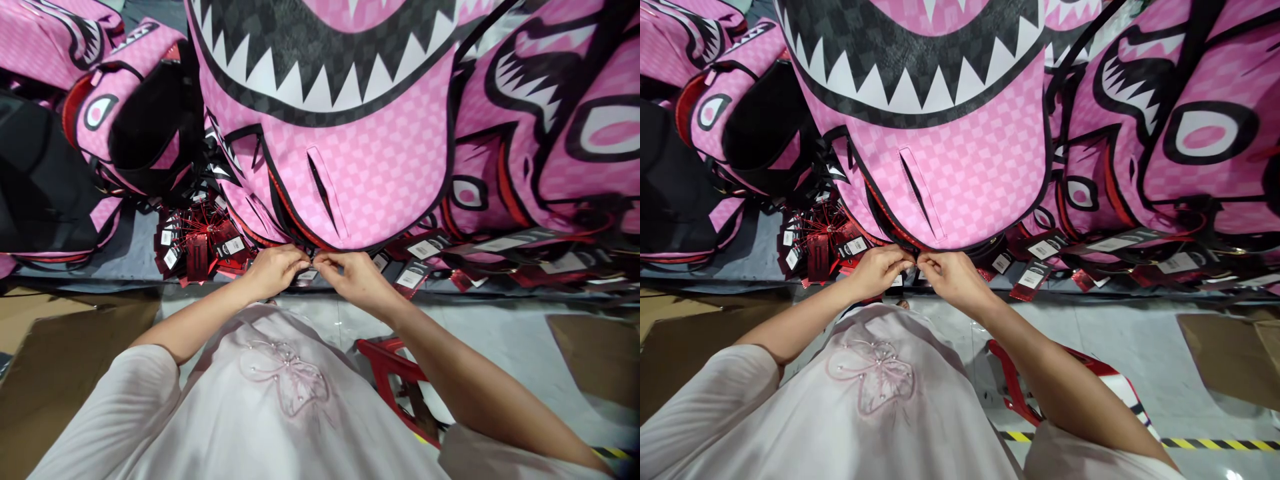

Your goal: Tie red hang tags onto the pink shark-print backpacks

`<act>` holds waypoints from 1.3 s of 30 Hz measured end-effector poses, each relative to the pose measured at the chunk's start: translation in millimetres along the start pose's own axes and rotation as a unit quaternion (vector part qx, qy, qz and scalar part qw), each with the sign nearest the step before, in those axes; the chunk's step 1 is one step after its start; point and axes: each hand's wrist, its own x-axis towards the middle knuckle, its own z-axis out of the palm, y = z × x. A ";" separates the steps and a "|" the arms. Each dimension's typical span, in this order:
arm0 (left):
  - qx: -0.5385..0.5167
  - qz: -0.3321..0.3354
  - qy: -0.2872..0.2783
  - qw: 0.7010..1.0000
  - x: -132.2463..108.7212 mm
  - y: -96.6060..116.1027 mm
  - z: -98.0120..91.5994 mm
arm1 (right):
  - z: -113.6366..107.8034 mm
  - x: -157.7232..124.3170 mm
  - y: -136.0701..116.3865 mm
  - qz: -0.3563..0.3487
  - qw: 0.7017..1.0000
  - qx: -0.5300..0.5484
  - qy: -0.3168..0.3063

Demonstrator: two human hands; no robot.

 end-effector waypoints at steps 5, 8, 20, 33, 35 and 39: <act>-0.002 0.003 0.007 1.000 0.6 -0.3 -0.7 | 1.3 0.6 1.9 -0.006 1.000 -0.012 0.016; -0.008 0.004 0.002 1.000 0.4 -0.1 -1.0 | 0.8 0.6 1.8 -0.004 1.000 -0.016 0.016; 0.004 -0.046 -0.041 0.998 -1.0 4.5 -2.7 | 3.7 0.5 1.7 -0.009 0.999 -0.033 -0.003; 0.082 -0.108 -0.162 0.977 25.6 23.3 -22.8 | -0.2 1.1 -3.7 -0.058 0.990 -0.126 0.017; 0.084 -0.109 -0.177 0.975 25.5 19.3 -22.8 | 0.4 0.5 -4.9 -0.051 0.990 -0.130 0.012; 0.086 -0.128 -0.172 0.973 25.3 11.1 -3.6 | 0.4 -1.1 -7.1 -0.041 0.989 -0.141 0.009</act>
